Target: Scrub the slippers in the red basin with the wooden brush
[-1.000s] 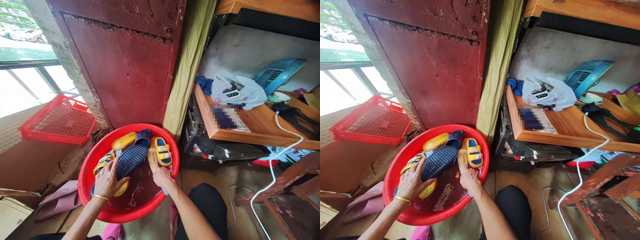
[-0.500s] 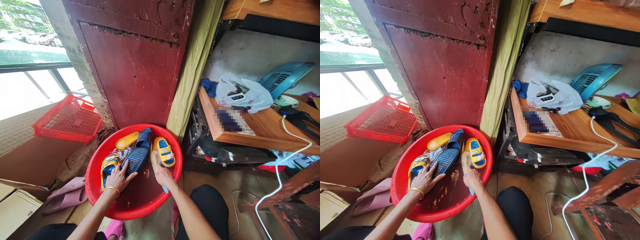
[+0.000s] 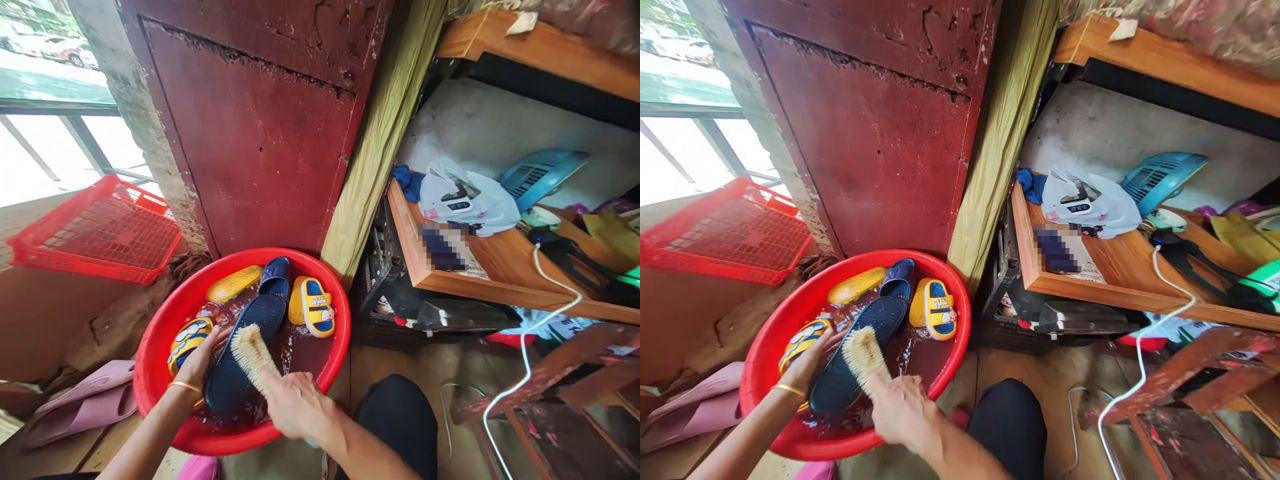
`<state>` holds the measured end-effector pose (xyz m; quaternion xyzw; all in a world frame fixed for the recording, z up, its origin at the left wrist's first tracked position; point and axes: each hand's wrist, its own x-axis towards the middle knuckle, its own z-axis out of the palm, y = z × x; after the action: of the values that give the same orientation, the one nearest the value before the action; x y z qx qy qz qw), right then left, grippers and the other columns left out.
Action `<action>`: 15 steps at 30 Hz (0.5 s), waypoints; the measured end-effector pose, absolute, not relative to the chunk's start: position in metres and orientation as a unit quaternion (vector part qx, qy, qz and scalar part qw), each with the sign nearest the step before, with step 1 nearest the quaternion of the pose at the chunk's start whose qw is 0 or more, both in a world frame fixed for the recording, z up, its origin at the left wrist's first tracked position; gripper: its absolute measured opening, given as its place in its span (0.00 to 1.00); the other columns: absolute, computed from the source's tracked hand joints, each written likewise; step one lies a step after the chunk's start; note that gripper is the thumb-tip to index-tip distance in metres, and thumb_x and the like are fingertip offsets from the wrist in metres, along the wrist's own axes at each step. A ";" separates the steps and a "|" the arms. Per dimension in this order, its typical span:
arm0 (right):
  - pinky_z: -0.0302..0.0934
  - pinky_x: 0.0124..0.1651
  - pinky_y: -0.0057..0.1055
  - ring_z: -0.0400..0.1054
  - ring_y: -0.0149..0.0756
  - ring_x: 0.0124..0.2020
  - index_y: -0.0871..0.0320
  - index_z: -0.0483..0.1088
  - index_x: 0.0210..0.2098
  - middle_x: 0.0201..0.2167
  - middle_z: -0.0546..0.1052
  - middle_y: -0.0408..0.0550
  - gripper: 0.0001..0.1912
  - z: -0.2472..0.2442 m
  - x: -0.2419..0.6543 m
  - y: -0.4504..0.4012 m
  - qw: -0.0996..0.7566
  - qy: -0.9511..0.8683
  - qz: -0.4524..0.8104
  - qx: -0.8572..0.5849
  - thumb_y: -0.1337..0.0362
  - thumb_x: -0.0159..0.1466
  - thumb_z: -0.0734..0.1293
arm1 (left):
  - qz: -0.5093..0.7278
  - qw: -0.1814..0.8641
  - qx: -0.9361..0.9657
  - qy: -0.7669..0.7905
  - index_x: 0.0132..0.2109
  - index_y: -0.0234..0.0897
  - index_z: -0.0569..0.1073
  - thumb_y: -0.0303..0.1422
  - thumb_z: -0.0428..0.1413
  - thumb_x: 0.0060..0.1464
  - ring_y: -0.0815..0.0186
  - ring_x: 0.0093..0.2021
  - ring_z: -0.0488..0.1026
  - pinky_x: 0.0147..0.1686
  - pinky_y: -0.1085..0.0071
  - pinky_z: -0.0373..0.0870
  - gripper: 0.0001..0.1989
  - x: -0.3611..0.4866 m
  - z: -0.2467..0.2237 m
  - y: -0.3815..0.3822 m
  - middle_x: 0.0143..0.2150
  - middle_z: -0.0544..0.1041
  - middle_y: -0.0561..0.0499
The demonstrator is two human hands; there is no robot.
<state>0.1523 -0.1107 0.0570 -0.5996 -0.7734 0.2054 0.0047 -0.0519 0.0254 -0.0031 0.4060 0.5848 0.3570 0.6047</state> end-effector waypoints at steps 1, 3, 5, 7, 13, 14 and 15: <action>0.68 0.43 0.41 0.79 0.49 0.39 0.52 0.64 0.67 0.41 0.83 0.55 0.27 0.059 0.150 -0.116 0.001 -0.780 0.210 -0.589 0.63 0.68 0.59 | 0.347 0.645 0.372 0.571 0.59 0.36 0.77 0.58 0.44 0.61 0.48 0.51 0.82 0.52 0.50 0.79 0.36 -0.051 0.000 0.024 0.47 0.85 0.38; 0.68 0.44 0.40 0.79 0.48 0.39 0.49 0.64 0.67 0.42 0.83 0.52 0.26 0.060 0.149 -0.119 0.006 -0.784 0.214 -0.583 0.62 0.69 0.59 | 0.333 0.700 0.314 0.548 0.62 0.37 0.75 0.59 0.41 0.61 0.47 0.49 0.83 0.50 0.49 0.80 0.39 -0.046 0.006 0.021 0.47 0.85 0.40; 0.69 0.46 0.40 0.79 0.47 0.42 0.45 0.62 0.68 0.44 0.83 0.51 0.27 0.057 0.152 -0.112 0.021 -0.779 0.210 -0.590 0.61 0.70 0.58 | 0.329 0.720 0.293 0.537 0.63 0.37 0.74 0.57 0.44 0.61 0.47 0.48 0.83 0.49 0.49 0.80 0.37 -0.038 0.010 0.016 0.46 0.86 0.41; 0.69 0.47 0.40 0.79 0.48 0.45 0.44 0.60 0.69 0.46 0.83 0.51 0.28 0.052 0.156 -0.096 0.027 -0.762 0.206 -0.613 0.61 0.71 0.58 | 0.315 0.740 0.281 0.524 0.63 0.38 0.75 0.53 0.48 0.61 0.47 0.47 0.83 0.49 0.50 0.80 0.33 -0.029 0.011 0.011 0.45 0.86 0.43; 0.71 0.48 0.43 0.79 0.51 0.47 0.54 0.59 0.70 0.45 0.83 0.60 0.29 0.040 0.155 -0.069 0.026 -0.714 0.188 -0.674 0.64 0.69 0.59 | 0.300 0.732 0.290 0.538 0.64 0.38 0.72 0.53 0.52 0.59 0.47 0.47 0.83 0.48 0.50 0.80 0.33 -0.022 0.009 0.007 0.44 0.86 0.43; 0.71 0.47 0.43 0.79 0.51 0.45 0.54 0.60 0.69 0.45 0.83 0.60 0.29 0.038 0.150 -0.076 0.028 -0.723 0.182 -0.665 0.63 0.69 0.60 | 0.306 0.725 0.298 0.541 0.65 0.38 0.72 0.55 0.49 0.60 0.47 0.47 0.83 0.48 0.49 0.80 0.35 -0.024 0.008 0.009 0.45 0.86 0.43; 0.71 0.46 0.44 0.80 0.51 0.44 0.54 0.60 0.69 0.44 0.83 0.59 0.30 0.035 0.144 -0.086 0.030 -0.738 0.176 -0.650 0.63 0.68 0.60 | 0.313 0.717 0.306 0.542 0.65 0.39 0.71 0.57 0.46 0.60 0.47 0.48 0.83 0.48 0.49 0.80 0.36 -0.028 0.008 0.011 0.46 0.86 0.42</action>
<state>0.1436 -0.0858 0.0353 -0.6503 -0.7385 0.1756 0.0305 -0.0277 0.0106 0.0079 0.3061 0.5420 0.3134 0.7172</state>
